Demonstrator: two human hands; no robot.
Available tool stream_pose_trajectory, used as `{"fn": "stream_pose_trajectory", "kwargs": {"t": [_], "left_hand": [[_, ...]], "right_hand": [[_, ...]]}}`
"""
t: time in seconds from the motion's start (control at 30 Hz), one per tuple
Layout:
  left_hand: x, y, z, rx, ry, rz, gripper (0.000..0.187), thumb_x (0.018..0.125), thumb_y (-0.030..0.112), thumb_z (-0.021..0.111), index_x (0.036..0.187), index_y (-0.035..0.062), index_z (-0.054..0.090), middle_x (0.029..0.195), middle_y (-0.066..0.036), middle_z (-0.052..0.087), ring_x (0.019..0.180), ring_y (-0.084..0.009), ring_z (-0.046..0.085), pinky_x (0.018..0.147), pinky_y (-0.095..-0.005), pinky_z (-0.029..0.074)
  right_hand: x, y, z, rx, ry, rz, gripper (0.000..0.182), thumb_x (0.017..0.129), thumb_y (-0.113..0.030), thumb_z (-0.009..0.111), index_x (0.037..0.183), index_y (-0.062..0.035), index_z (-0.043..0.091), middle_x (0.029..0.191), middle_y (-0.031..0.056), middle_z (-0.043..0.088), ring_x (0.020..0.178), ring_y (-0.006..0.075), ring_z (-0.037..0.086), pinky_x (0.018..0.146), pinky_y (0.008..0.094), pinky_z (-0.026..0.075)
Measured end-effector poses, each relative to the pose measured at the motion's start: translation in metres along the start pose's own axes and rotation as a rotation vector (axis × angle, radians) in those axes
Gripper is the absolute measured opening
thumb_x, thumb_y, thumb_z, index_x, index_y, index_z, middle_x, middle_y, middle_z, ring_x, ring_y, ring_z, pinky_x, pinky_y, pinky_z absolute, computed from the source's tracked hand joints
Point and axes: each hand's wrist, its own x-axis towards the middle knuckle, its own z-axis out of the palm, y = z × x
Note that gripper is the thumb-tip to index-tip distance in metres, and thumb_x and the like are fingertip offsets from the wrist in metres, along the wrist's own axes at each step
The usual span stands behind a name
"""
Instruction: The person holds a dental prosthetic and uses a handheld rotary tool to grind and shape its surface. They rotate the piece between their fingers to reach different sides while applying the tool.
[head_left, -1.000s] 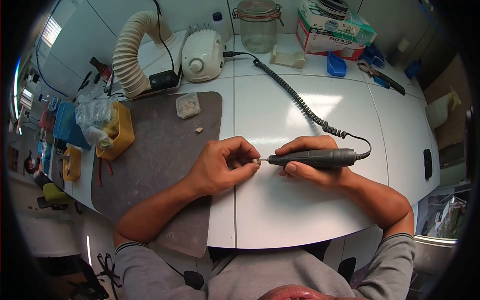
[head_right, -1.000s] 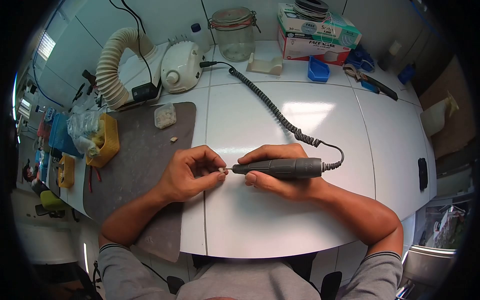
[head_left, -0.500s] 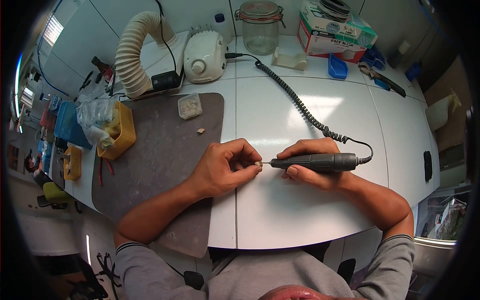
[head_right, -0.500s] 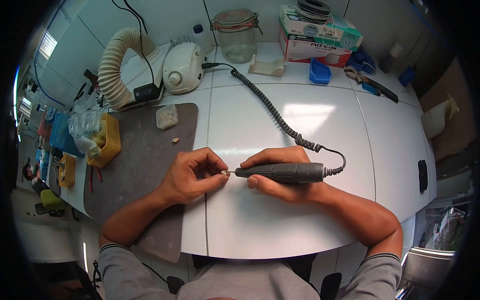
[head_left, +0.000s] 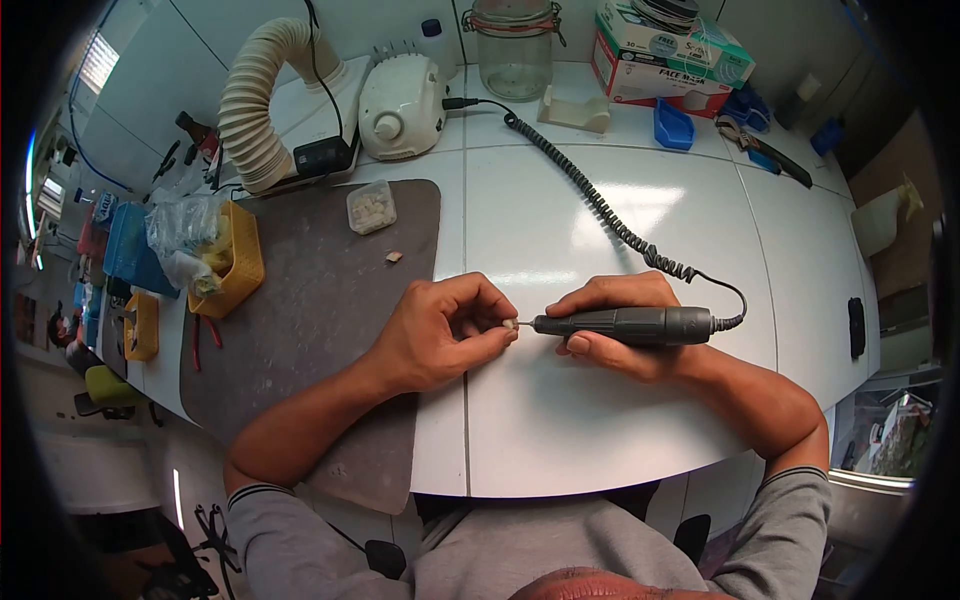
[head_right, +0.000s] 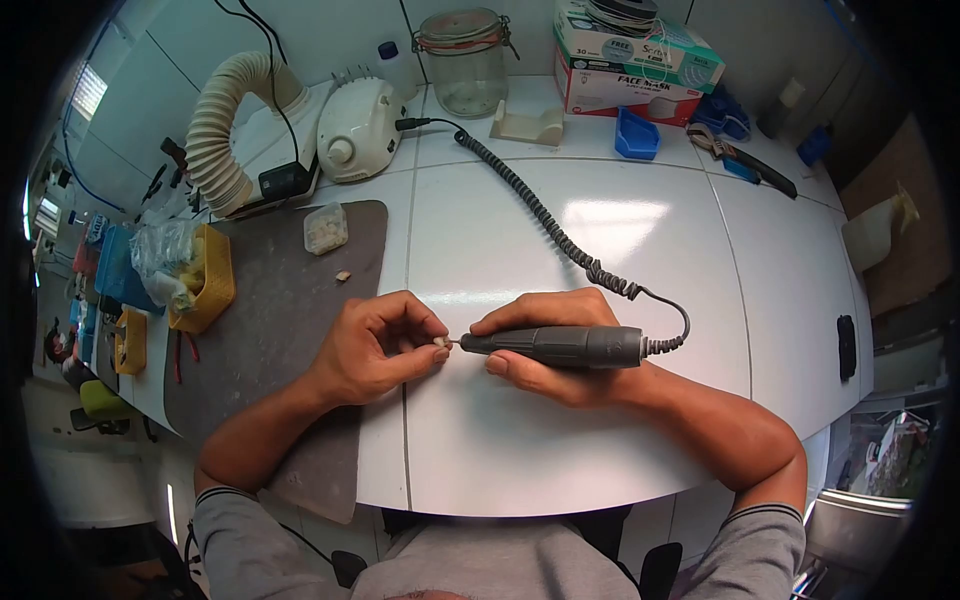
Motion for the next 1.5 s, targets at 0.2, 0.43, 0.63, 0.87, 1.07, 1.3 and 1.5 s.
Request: {"fn": "stream_pose_trajectory", "kwargs": {"t": [0.2, 0.43, 0.63, 0.87, 1.07, 1.3, 1.5], "left_hand": [[0.000, 0.004, -0.001, 0.034, -0.020, -0.020, 0.020, 0.094, 0.011, 0.082, 0.106, -0.0018, 0.074, 0.095, -0.004, 0.078, 0.079, -0.0048, 0.068, 0.067, -0.0209, 0.052], [0.000, 0.002, -0.001, 0.044, -0.027, 0.000, 0.020, 0.093, 0.010, 0.082, 0.107, -0.0021, 0.074, 0.093, -0.004, 0.079, 0.078, -0.0058, 0.069, 0.067, -0.0213, 0.053], [0.001, 0.000, -0.002, 0.041, -0.027, 0.040, 0.017, 0.094, 0.011, 0.080, 0.106, -0.0008, 0.076, 0.089, -0.007, 0.080, 0.079, -0.0109, 0.075, 0.068, -0.0245, 0.058], [0.002, 0.002, -0.004, 0.016, -0.048, 0.025, 0.017, 0.094, 0.010, 0.080, 0.107, -0.0009, 0.075, 0.089, -0.009, 0.081, 0.082, -0.0121, 0.077, 0.068, -0.0250, 0.059], [0.002, -0.002, -0.004, -0.015, -0.043, 0.035, 0.017, 0.094, 0.010, 0.080, 0.106, -0.0020, 0.075, 0.091, -0.010, 0.081, 0.082, -0.0135, 0.077, 0.070, -0.0255, 0.060], [0.004, -0.001, -0.007, -0.050, -0.068, 0.003, 0.015, 0.094, 0.008, 0.079, 0.104, -0.0020, 0.074, 0.092, -0.010, 0.080, 0.081, -0.0134, 0.077, 0.071, -0.0254, 0.060], [0.003, -0.008, -0.006, -0.111, -0.044, 0.039, 0.012, 0.094, 0.006, 0.079, 0.101, -0.0019, 0.073, 0.093, -0.010, 0.080, 0.081, -0.0136, 0.077, 0.071, -0.0259, 0.061]], "right_hand": [[-0.002, -0.001, 0.002, 0.022, 0.036, 0.037, 0.030, 0.096, -0.021, 0.079, 0.115, 0.0024, 0.077, 0.090, 0.0161, 0.081, 0.075, 0.0226, 0.080, 0.070, 0.0324, 0.063], [0.000, -0.002, 0.000, -0.016, 0.006, -0.025, 0.030, 0.095, -0.020, 0.080, 0.115, 0.0016, 0.078, 0.092, 0.0156, 0.081, 0.077, 0.0231, 0.080, 0.071, 0.0324, 0.063], [0.000, -0.006, -0.002, -0.014, 0.012, 0.011, 0.029, 0.094, -0.019, 0.080, 0.114, 0.0017, 0.078, 0.093, 0.0161, 0.081, 0.077, 0.0240, 0.080, 0.071, 0.0325, 0.063], [0.003, -0.003, 0.000, -0.006, 0.023, -0.054, 0.028, 0.092, -0.017, 0.080, 0.114, 0.0009, 0.078, 0.095, 0.0151, 0.081, 0.077, 0.0241, 0.079, 0.070, 0.0326, 0.063], [0.001, -0.004, 0.000, -0.006, 0.025, -0.030, 0.028, 0.089, -0.016, 0.081, 0.113, -0.0011, 0.079, 0.093, 0.0132, 0.080, 0.075, 0.0243, 0.077, 0.068, 0.0333, 0.062], [0.003, -0.004, -0.001, 0.001, -0.004, -0.030, 0.029, 0.089, -0.016, 0.079, 0.113, 0.0000, 0.078, 0.092, 0.0145, 0.080, 0.073, 0.0242, 0.077, 0.066, 0.0332, 0.062], [-0.001, -0.003, -0.007, 0.039, 0.035, 0.025, 0.029, 0.088, -0.017, 0.078, 0.112, -0.0002, 0.078, 0.092, 0.0141, 0.080, 0.074, 0.0219, 0.078, 0.066, 0.0322, 0.063]]}}
